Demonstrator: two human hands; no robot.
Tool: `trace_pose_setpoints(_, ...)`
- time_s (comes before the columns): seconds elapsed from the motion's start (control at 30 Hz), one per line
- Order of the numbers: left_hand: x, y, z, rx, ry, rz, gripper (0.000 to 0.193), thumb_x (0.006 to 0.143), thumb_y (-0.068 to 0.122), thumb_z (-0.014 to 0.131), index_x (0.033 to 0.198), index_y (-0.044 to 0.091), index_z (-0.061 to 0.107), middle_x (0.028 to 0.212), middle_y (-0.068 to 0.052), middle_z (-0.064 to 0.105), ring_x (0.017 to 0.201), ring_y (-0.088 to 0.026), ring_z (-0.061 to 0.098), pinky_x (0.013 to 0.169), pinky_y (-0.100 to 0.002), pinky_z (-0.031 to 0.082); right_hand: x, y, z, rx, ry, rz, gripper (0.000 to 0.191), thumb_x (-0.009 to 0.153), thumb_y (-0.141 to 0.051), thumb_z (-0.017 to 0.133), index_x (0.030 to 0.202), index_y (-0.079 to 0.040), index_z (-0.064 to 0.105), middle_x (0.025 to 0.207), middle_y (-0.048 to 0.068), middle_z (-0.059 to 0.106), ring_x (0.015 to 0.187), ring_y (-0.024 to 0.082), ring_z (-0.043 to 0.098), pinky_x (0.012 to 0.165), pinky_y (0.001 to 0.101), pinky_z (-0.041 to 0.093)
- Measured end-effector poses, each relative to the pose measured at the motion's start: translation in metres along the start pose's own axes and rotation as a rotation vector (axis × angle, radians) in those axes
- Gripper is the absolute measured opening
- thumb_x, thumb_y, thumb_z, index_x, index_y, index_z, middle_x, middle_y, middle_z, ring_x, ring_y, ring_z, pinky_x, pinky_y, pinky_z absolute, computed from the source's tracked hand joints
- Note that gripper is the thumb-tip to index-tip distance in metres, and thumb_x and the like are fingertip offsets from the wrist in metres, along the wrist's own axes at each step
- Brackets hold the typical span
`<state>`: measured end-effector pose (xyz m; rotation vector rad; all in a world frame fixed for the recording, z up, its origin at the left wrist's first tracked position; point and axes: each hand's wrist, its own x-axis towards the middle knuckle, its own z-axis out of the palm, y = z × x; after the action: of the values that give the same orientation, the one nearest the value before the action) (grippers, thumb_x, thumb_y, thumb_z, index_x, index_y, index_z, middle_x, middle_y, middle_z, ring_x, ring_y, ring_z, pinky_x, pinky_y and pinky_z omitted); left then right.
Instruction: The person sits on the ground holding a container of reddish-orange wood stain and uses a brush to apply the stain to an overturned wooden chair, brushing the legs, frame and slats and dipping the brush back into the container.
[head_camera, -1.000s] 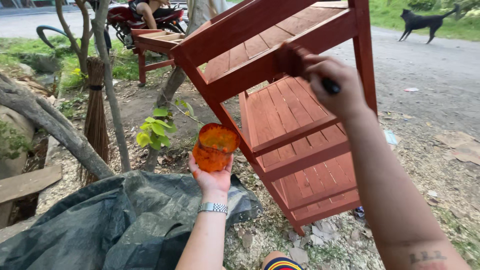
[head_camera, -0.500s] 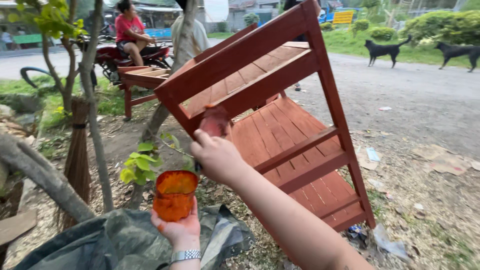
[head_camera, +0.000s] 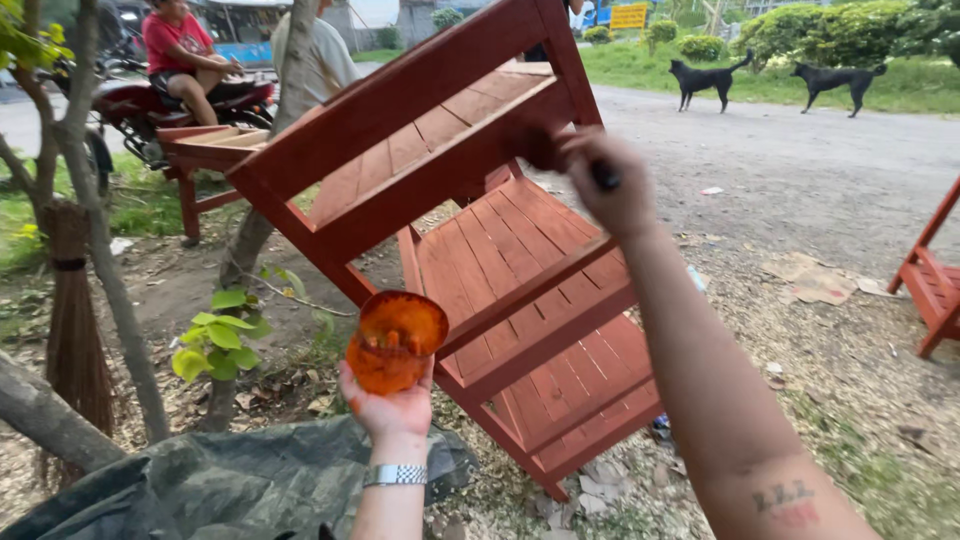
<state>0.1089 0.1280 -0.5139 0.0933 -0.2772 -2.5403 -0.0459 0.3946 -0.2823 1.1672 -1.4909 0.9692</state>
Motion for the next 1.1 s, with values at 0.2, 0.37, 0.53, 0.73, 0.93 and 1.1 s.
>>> trace_pose_setpoints(0.2,-0.004,-0.017,0.003,0.037,0.019,-0.044,0.072,0.081,0.068,0.055,0.143,0.03,0.052,0.145,-0.004,0.057,0.126,-0.032,0.058,0.09,-0.053,0.055,0.015,0.011,-0.041,-0.308,0.143,-0.168,0.006,0.102,0.002,0.067,0.107,0.0,0.066,0.12,0.018,0.071,0.109,0.034,0.072,0.091,0.0414,0.059)
trace_pose_setpoints(0.37,-0.001,-0.018,0.009,0.035,0.016,-0.02,0.073,0.082,0.069,0.054,0.144,0.03,0.052,0.144,-0.003,0.057,0.126,-0.032,0.057,0.088,-0.052,0.055,0.006,-0.036,0.067,-0.433,-0.171,-0.146,0.019,0.084,-0.01,0.072,0.101,-0.011,0.064,0.131,0.012,0.063,0.097,0.031,0.071,0.073,0.0422,0.059)
trace_pose_setpoints(0.53,-0.002,-0.011,0.013,0.046,0.067,0.03,0.073,0.082,0.068,0.053,0.145,0.032,0.05,0.145,-0.001,0.057,0.128,-0.032,0.057,0.089,-0.053,0.056,-0.017,-0.074,0.1,-0.115,-0.258,-0.046,0.016,0.084,-0.008,0.074,0.099,-0.008,0.066,0.129,0.013,0.07,0.087,0.03,0.071,0.075,0.0411,0.059)
trace_pose_setpoints(0.73,0.001,-0.017,0.012,0.028,0.193,-0.001,0.077,0.086,0.066,0.055,0.151,0.027,0.046,0.148,-0.009,0.05,0.132,-0.033,0.053,0.095,-0.049,0.056,0.004,-0.019,0.054,0.345,-0.19,0.028,0.013,0.096,0.007,0.064,0.105,0.0,0.071,0.124,0.015,0.075,0.099,0.019,0.072,0.086,0.033,0.06)
trace_pose_setpoints(0.93,-0.004,-0.009,-0.001,0.014,0.151,-0.026,0.08,0.081,0.068,0.056,0.15,0.027,0.046,0.148,-0.006,0.052,0.131,-0.033,0.055,0.093,-0.051,0.056,0.011,0.039,-0.008,0.312,0.069,0.079,0.011,0.103,0.008,0.057,0.108,0.003,0.066,0.124,0.015,0.074,0.086,0.013,0.068,0.075,0.0265,0.057)
trace_pose_setpoints(1.1,-0.004,-0.007,-0.006,0.031,0.059,-0.021,0.079,0.078,0.069,0.058,0.147,0.031,0.048,0.146,-0.003,0.055,0.127,-0.033,0.057,0.09,-0.052,0.054,0.0,0.05,-0.032,0.404,0.44,0.275,0.009,0.103,-0.004,0.055,0.103,-0.003,0.064,0.119,0.011,0.073,0.074,0.012,0.069,0.063,0.026,0.059)
